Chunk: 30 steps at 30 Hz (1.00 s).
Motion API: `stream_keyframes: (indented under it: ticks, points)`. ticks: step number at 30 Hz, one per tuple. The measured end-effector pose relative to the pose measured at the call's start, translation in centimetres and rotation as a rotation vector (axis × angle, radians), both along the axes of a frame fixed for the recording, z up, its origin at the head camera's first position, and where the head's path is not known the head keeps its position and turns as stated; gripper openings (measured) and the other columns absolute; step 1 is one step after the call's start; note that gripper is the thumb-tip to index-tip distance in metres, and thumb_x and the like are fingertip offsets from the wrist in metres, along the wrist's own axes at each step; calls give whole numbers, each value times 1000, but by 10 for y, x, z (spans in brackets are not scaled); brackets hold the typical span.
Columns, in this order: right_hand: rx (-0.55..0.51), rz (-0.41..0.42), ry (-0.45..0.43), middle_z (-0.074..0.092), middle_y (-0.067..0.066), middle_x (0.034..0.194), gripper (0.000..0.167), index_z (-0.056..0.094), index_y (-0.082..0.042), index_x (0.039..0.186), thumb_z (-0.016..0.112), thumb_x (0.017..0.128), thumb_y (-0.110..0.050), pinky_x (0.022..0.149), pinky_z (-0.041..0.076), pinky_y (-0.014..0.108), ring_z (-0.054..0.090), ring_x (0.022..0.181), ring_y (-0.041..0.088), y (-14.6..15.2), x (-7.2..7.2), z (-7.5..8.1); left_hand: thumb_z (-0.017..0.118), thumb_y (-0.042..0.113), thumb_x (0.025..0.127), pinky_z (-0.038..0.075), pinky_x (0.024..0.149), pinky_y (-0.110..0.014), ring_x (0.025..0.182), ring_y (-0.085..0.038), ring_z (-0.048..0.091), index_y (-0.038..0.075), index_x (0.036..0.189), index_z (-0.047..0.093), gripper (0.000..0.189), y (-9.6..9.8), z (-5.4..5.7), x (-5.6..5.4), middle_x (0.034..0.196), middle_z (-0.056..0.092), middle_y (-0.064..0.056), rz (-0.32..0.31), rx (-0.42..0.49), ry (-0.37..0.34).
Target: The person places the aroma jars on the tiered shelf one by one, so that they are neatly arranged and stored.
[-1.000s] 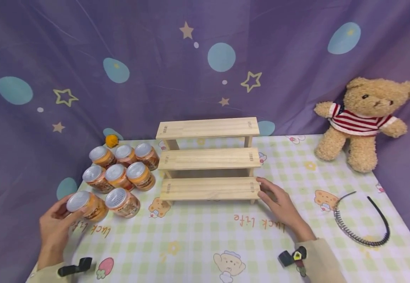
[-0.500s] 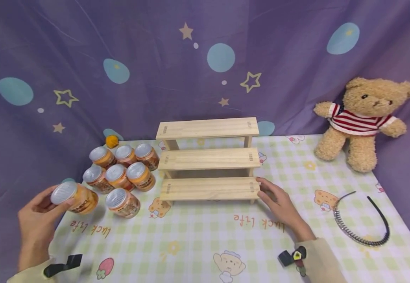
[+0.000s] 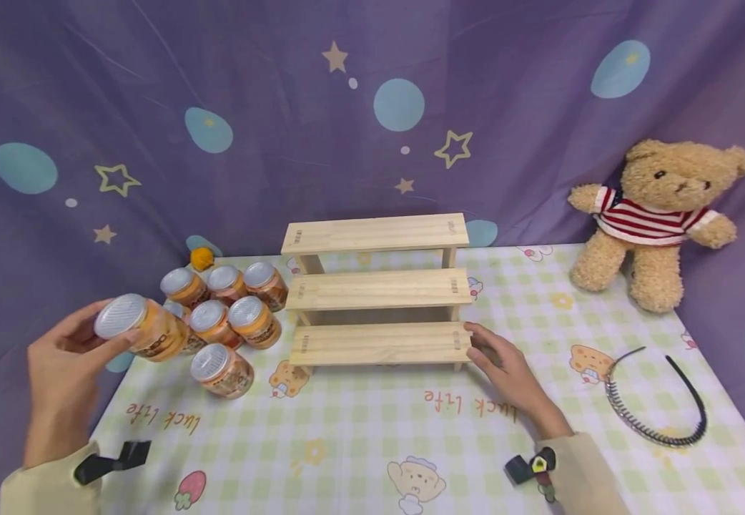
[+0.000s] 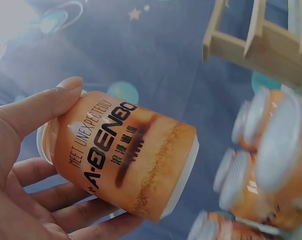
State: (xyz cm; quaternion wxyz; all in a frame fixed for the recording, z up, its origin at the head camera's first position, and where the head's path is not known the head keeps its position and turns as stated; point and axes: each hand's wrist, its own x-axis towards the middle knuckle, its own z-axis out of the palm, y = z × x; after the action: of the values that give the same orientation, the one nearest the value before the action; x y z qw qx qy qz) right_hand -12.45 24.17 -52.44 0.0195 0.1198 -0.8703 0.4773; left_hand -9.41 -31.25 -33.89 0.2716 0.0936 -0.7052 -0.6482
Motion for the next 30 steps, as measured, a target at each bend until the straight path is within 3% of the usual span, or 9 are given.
stream_keyframes:
  ticks: [9,16,22,30]
  points:
    - [7,-3,11,66,9,134,48,43,-23,152,52,105,-25,109,38,60,49,119,-16,1,0,1,75,-27,67,57,62,-15,70,-9,71,-7,117,69,53,29,22,-19,94,77,0,-116,22,63]
    - [16,7,25,66,7,134,48,43,-25,152,53,105,-23,110,38,53,51,121,-12,0,-1,-2,75,-26,67,57,62,-16,70,-8,72,-9,115,70,51,53,31,-33,91,78,0,-168,2,112]
    - [17,7,23,66,7,134,48,43,-27,152,53,105,-24,109,38,57,51,121,-11,-1,-1,-1,80,-18,69,57,67,-16,78,-9,72,-3,116,71,50,73,38,-44,93,77,2,-207,-22,59]
    - [24,-4,23,66,7,135,47,44,-25,151,53,105,-25,110,38,51,50,121,-13,-2,0,2,84,-7,72,56,67,-17,80,-7,71,3,117,71,48,104,46,-63,93,76,8,-288,-110,15]
